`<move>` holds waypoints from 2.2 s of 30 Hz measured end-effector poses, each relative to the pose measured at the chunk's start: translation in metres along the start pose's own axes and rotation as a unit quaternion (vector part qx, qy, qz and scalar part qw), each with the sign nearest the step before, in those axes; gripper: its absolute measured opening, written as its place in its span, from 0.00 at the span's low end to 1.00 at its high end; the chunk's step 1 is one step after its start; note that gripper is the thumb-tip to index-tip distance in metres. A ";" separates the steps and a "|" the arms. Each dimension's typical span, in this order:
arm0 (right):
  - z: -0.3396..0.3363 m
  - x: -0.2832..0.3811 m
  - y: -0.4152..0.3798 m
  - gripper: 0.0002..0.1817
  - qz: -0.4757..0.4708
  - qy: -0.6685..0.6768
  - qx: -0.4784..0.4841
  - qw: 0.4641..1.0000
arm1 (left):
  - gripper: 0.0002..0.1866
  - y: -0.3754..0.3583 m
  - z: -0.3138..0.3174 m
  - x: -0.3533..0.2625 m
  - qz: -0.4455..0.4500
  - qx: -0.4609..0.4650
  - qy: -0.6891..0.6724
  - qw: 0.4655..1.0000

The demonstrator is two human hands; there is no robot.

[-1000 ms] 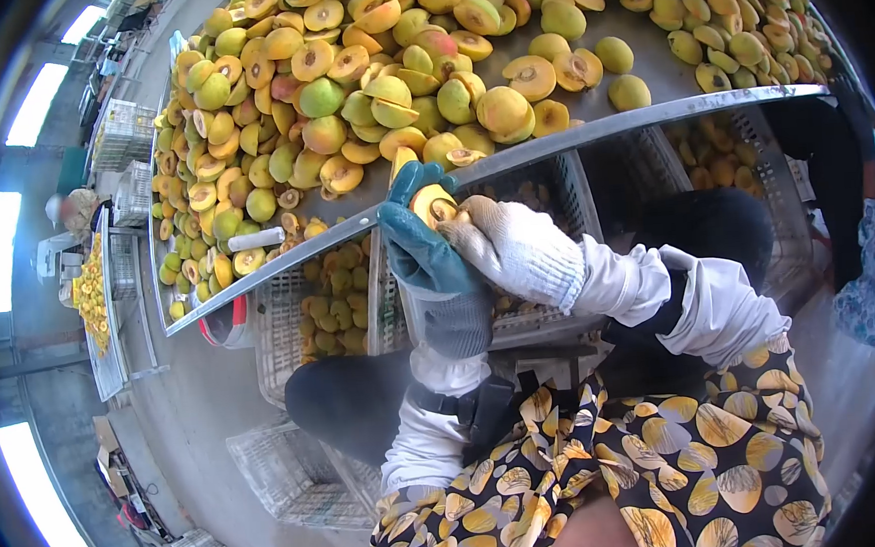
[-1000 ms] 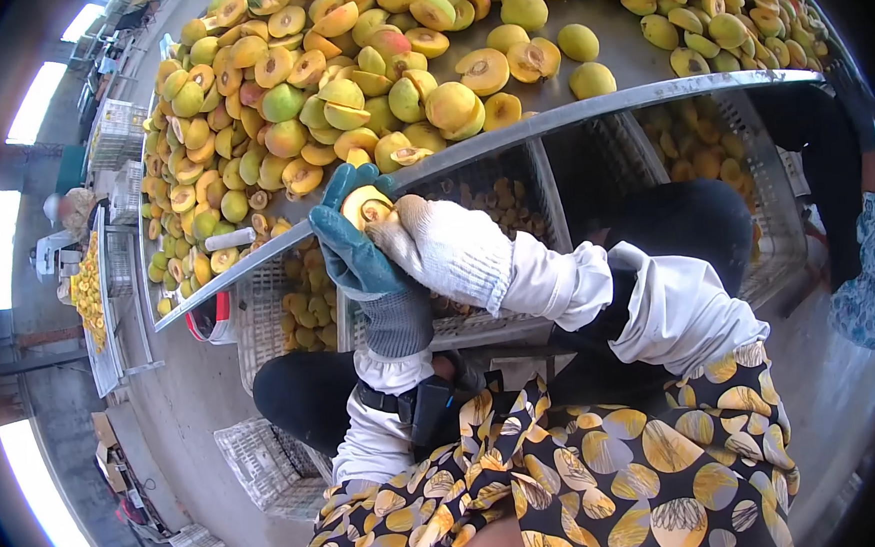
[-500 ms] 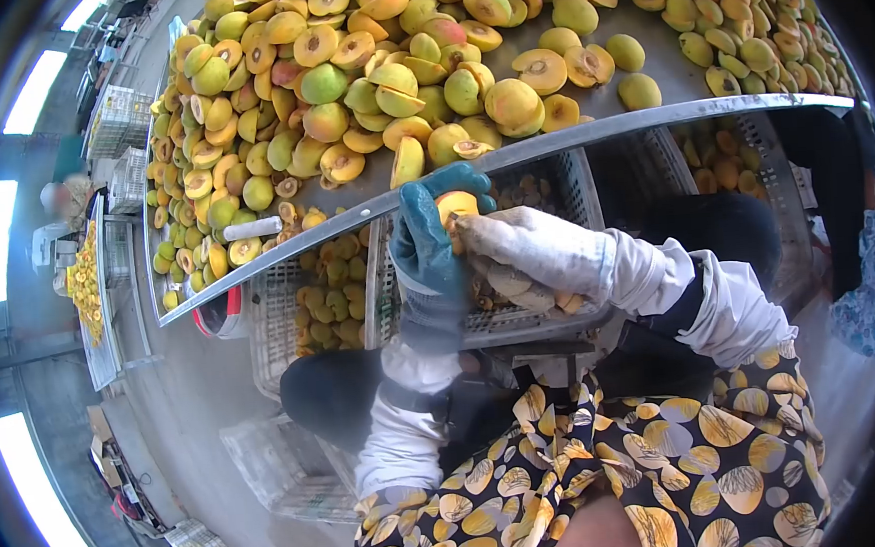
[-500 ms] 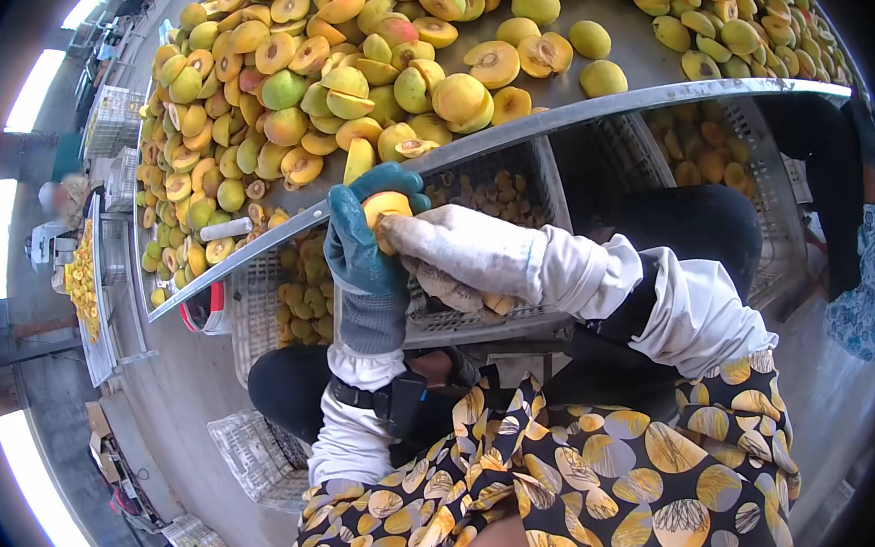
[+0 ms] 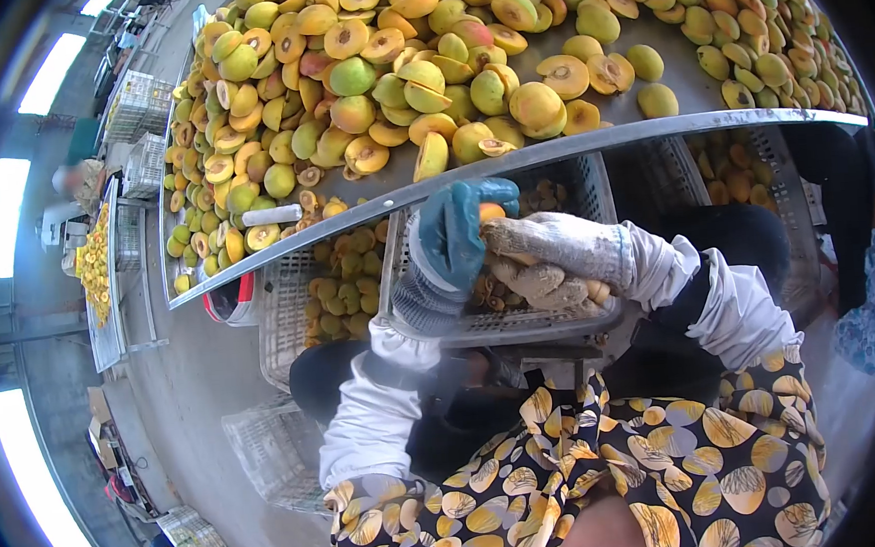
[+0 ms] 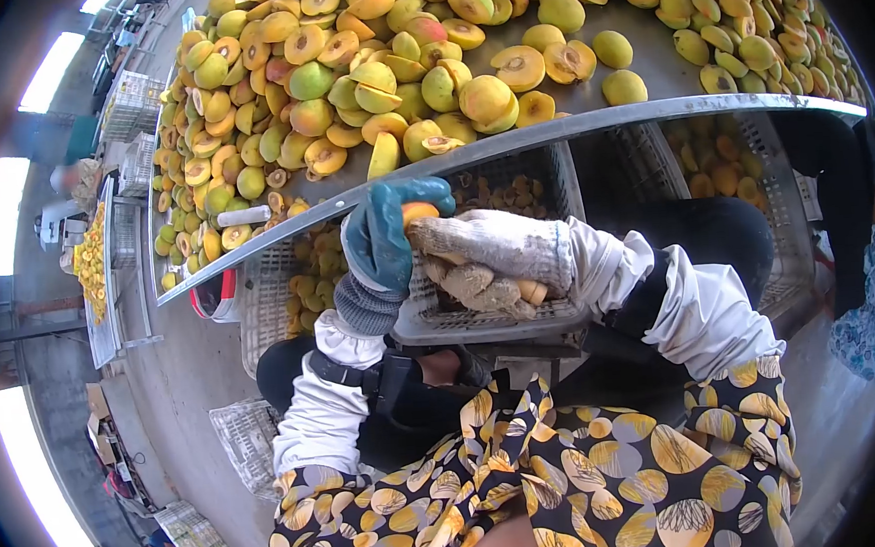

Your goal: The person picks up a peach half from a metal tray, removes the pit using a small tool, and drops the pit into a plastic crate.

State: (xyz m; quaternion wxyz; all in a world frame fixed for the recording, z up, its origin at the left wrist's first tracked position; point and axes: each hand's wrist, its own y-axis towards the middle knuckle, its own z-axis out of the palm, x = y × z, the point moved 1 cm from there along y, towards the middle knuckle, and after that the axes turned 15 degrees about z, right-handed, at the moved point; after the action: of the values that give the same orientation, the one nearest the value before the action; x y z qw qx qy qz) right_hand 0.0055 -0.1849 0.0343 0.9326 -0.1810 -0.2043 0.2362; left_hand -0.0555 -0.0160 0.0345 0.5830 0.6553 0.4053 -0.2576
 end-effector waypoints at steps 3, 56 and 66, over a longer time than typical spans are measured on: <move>-0.018 -0.016 0.015 0.25 0.086 0.217 0.235 0.944 | 0.23 0.005 -0.011 -0.002 0.074 0.109 0.067 0.989; 0.017 0.008 0.017 0.20 -0.392 -0.507 -0.577 0.506 | 0.27 0.004 0.030 0.017 -0.050 -0.368 -0.248 0.895; 0.008 0.022 0.014 0.25 -0.327 -0.474 -0.445 0.686 | 0.25 0.002 0.030 0.009 -0.054 -0.332 -0.098 0.937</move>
State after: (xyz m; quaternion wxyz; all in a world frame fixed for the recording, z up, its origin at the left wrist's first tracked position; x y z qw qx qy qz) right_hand 0.0136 -0.1598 0.0416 0.5398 -0.3605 -0.7462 -0.1479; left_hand -0.0449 -0.0433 0.0228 0.7894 0.3730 0.4437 -0.2020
